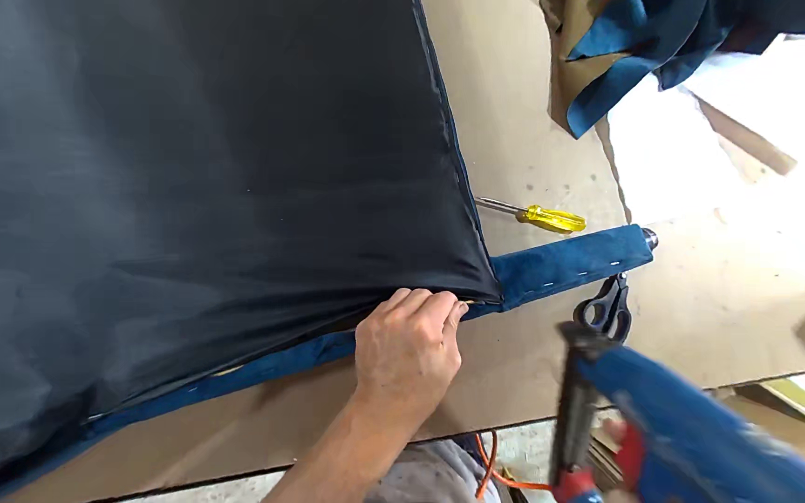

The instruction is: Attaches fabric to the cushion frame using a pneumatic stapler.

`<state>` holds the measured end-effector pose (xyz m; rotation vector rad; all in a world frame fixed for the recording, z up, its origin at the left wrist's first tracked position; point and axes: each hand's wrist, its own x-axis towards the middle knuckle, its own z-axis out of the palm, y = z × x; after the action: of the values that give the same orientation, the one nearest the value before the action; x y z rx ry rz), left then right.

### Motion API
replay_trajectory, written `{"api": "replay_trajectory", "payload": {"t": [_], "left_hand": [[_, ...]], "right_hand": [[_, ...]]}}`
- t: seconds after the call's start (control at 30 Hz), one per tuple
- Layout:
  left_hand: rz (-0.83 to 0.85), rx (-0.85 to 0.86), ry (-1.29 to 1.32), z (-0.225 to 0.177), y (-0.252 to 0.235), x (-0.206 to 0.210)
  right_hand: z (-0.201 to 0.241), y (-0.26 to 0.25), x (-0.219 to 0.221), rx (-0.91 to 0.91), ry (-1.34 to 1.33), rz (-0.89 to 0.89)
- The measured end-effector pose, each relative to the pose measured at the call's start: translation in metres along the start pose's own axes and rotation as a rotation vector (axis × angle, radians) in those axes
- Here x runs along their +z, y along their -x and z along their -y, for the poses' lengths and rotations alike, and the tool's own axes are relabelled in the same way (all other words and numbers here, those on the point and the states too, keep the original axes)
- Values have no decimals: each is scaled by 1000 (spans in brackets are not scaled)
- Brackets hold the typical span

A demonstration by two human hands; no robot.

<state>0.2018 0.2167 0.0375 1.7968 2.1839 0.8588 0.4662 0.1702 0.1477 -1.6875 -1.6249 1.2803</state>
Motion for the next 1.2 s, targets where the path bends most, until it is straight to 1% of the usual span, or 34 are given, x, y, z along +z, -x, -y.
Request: {"api": "replay_trajectory", "payload": {"t": [0.1, 0.27, 0.5, 0.7, 0.8, 0.93, 1.07, 1.2], "left_hand": [[35, 10, 9, 2, 0, -5], [85, 26, -15, 2, -2, -7], [84, 39, -49, 1, -6, -4], [126, 41, -41, 1, -6, -7], [136, 46, -49, 2, -11, -8], [178, 61, -44, 4, -14, -10], [164, 68, -34, 5, -14, -10], [150, 72, -40, 5, -14, -8]], "right_hand": [[-1, -9, 35, 10, 138, 57], [-4, -18, 56, 0, 195, 76], [0, -21, 67, 15, 299, 62], [1, -17, 77, 28, 358, 31], [1, -12, 79, 57, 342, 49], [4, -6, 82, 36, 324, 94], [4, -5, 81, 35, 338, 12], [2, -11, 78, 45, 339, 18]]}}
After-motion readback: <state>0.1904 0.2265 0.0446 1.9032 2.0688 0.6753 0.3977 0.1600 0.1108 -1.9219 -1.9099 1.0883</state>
